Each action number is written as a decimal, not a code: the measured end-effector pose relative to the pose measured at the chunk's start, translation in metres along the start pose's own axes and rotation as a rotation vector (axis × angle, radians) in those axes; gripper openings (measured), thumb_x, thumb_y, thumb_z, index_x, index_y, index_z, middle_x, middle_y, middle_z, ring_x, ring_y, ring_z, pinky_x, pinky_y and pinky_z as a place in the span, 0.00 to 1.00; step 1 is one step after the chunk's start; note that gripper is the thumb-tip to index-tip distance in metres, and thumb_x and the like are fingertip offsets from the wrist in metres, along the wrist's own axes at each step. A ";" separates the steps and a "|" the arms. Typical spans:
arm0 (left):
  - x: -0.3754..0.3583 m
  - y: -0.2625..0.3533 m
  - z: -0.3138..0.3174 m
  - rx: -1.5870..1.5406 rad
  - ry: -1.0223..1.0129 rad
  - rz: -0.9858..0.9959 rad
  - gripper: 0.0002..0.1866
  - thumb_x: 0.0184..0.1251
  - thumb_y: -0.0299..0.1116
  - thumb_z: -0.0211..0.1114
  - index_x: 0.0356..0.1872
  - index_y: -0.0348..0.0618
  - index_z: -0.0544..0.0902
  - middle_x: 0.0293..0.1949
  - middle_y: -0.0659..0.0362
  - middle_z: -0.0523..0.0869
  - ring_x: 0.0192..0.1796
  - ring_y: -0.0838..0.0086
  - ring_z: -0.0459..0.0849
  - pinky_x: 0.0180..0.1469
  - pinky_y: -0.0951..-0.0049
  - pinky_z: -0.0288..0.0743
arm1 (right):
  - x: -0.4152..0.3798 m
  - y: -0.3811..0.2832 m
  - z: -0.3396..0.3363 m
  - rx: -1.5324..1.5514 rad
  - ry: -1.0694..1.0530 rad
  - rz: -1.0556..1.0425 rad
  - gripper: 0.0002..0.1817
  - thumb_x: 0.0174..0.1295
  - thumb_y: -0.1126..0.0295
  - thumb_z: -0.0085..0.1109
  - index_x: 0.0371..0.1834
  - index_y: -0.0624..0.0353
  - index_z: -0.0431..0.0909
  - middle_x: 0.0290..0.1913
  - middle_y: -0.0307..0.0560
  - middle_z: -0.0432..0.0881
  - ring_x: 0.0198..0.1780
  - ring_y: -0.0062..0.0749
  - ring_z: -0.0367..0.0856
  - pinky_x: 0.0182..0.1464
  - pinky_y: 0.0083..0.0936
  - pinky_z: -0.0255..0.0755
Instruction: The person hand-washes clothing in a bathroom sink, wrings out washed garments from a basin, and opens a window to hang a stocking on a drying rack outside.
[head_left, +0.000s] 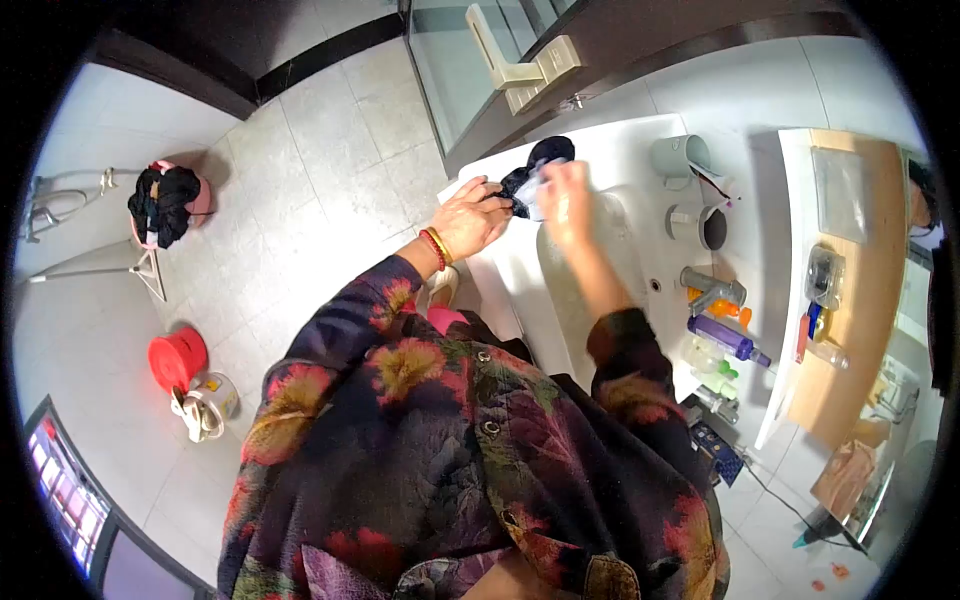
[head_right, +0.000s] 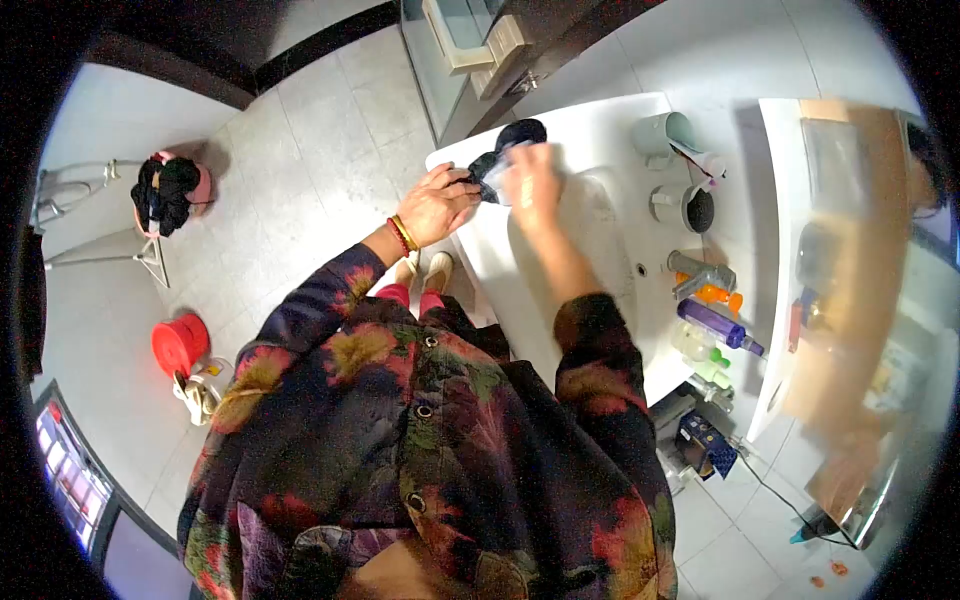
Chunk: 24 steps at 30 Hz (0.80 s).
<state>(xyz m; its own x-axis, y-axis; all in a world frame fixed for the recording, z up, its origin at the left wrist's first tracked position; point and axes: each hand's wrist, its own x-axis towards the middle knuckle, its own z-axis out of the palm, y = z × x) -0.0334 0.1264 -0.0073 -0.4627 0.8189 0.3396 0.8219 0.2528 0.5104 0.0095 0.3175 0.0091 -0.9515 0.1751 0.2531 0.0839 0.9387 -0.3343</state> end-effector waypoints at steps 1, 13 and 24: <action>0.000 0.001 -0.001 0.001 0.004 -0.007 0.11 0.53 0.34 0.58 0.38 0.46 0.80 0.44 0.64 0.79 0.55 0.69 0.68 0.64 0.63 0.54 | -0.012 -0.023 0.006 0.003 -0.038 -0.117 0.08 0.46 0.68 0.52 0.32 0.49 0.72 0.34 0.45 0.68 0.32 0.41 0.75 0.30 0.37 0.70; -0.001 0.001 0.000 0.042 0.064 0.024 0.09 0.52 0.34 0.56 0.33 0.47 0.82 0.41 0.66 0.79 0.52 0.72 0.69 0.62 0.67 0.55 | 0.004 0.050 -0.007 -0.189 0.093 0.191 0.15 0.51 0.67 0.55 0.44 0.48 0.73 0.42 0.47 0.70 0.44 0.42 0.69 0.45 0.33 0.66; 0.010 -0.002 0.006 -0.010 0.101 -0.024 0.07 0.52 0.34 0.57 0.29 0.46 0.81 0.36 0.65 0.79 0.52 0.71 0.69 0.62 0.66 0.56 | -0.009 0.010 0.019 -0.400 -0.006 -0.084 0.09 0.48 0.61 0.54 0.28 0.51 0.68 0.24 0.42 0.72 0.17 0.37 0.74 0.19 0.36 0.69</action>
<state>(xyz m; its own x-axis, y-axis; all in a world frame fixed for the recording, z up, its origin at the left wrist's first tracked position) -0.0372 0.1370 -0.0094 -0.5137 0.7563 0.4052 0.8072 0.2659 0.5270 0.0129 0.3200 -0.0137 -0.9616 0.0924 0.2585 0.1133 0.9913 0.0672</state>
